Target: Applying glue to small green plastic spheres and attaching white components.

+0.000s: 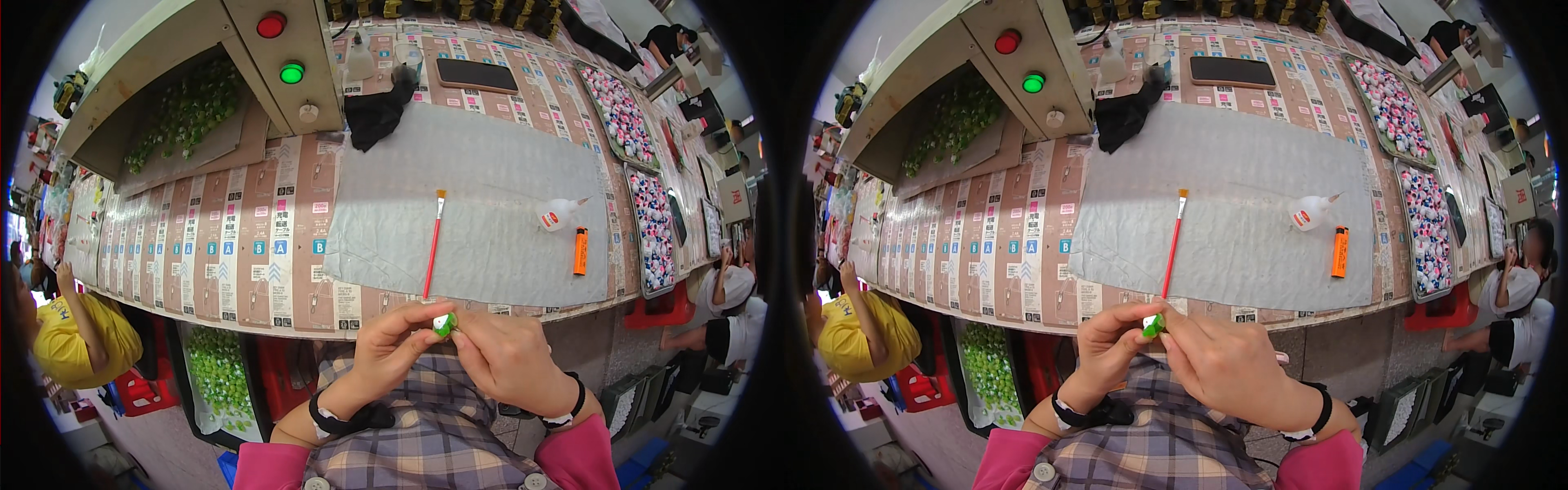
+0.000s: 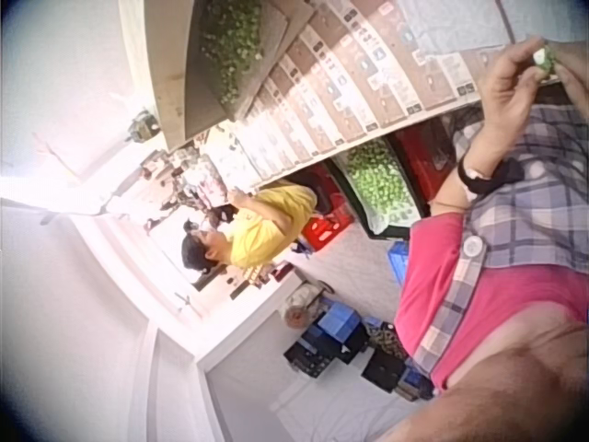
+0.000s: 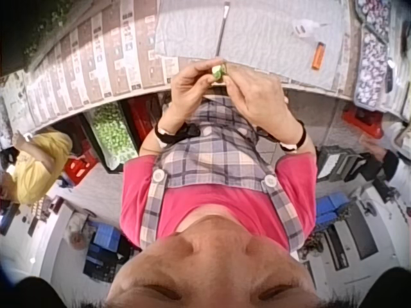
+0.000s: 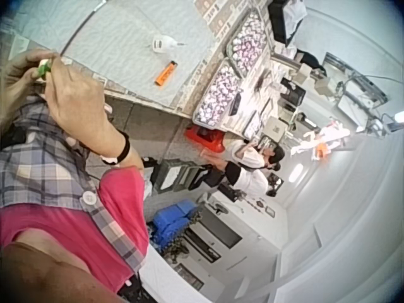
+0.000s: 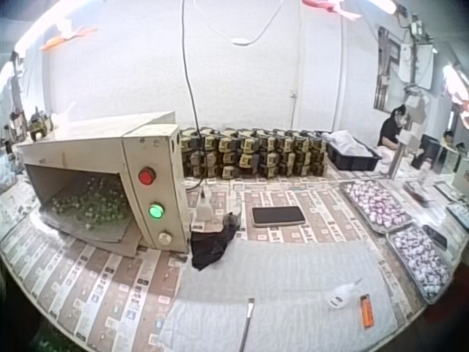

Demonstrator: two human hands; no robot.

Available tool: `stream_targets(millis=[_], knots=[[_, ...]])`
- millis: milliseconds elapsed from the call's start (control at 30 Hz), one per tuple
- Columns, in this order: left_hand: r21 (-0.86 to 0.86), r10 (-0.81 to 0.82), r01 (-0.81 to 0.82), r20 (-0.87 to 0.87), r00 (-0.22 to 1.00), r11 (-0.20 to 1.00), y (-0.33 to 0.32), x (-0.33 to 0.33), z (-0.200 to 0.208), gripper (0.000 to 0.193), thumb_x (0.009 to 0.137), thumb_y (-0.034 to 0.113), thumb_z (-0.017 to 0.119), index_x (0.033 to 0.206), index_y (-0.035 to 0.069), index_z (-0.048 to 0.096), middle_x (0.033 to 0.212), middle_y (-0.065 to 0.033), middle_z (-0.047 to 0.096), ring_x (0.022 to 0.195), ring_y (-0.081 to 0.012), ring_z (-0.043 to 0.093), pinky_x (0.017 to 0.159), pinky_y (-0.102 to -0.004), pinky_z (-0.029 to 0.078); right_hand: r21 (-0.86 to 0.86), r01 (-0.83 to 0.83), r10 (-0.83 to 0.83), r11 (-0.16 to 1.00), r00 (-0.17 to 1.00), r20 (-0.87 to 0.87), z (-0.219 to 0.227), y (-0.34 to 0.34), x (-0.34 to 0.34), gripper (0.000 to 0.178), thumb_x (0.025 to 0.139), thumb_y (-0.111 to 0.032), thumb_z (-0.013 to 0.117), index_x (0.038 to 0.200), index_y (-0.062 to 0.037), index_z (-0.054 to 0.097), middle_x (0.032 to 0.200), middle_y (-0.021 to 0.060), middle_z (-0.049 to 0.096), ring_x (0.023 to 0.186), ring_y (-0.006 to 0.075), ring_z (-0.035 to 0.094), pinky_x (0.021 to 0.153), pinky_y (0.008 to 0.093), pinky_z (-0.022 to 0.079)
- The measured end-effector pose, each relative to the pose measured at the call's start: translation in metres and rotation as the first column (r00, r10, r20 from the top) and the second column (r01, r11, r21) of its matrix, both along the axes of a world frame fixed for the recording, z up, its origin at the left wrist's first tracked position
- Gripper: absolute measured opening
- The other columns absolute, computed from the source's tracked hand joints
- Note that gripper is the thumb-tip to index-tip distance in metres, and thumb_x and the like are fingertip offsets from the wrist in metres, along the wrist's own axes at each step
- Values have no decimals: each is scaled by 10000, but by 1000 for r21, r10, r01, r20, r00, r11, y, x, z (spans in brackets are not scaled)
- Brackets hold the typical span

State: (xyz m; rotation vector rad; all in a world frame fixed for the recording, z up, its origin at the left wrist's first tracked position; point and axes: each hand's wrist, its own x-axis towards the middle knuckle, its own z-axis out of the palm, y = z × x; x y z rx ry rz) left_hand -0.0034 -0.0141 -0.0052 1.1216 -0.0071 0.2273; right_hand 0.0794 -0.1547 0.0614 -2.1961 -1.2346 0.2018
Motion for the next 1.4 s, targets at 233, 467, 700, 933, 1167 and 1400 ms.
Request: stream_targets(millis=[233, 467, 700, 933, 1167, 1400], knots=[[-38, -15, 16, 15, 1000, 999, 0, -1, -2, 290, 865, 4, 488, 1148, -60, 489, 1130, -121, 530, 1010, -153, 531, 872, -255, 447, 17, -4, 4, 1000, 1000, -9, -2, 0, 0, 189, 808, -138, 534, 944, -10, 564, 583, 51, 514, 462, 184, 520, 423, 298, 395], [-52, -21, 21, 9, 1000, 998, 0, -1, -3, 293, 868, 8, 485, 1152, -63, 482, 1133, -121, 531, 1009, -156, 533, 875, -264, 450, 18, -3, 3, 1000, 1000, -28, -2, 0, 0, 189, 809, -138, 530, 945, -11, 563, 583, 51, 514, 461, 187, 519, 423, 299, 395], [-62, -27, 27, 0, 1000, 998, 0, -1, -4, 294, 867, 12, 491, 1150, -65, 483, 1124, -124, 538, 1013, -159, 532, 876, -265, 450, 21, 1, -1, 1000, 999, -42, -1, 1, 0, 183, 812, -124, 521, 944, -5, 562, 594, 62, 529, 477, 196, 534, 435, 301, 408], [-72, -15, 16, 6, 1000, 997, 0, -1, -4, 293, 862, 4, 494, 1146, -66, 485, 1128, -129, 538, 1010, -161, 535, 881, -269, 450, 42, 13, -7, 999, 991, -135, 2, 1, 1, 179, 817, -119, 515, 939, 2, 563, 620, 78, 554, 498, 214, 547, 456, 311, 421], [-105, 12, -18, -57, 998, 994, -3, 0, 1, 299, 843, 76, 555, 1109, -55, 519, 1077, -112, 572, 967, -138, 547, 856, -257, 438, 56, 17, -7, 998, 982, -189, 3, 0, 2, 189, 822, -112, 506, 965, -1, 562, 634, 82, 559, 516, 223, 552, 463, 317, 420], [-117, 14, -25, -91, 996, 993, -3, 0, 4, 306, 836, 113, 583, 1092, -48, 534, 1060, -105, 585, 953, -131, 553, 844, -256, 435, 46, 23, -15, 999, 984, -178, 3, 1, 1, 188, 825, -110, 504, 973, -10, 563, 636, 79, 557, 519, 222, 550, 460, 317, 415]])
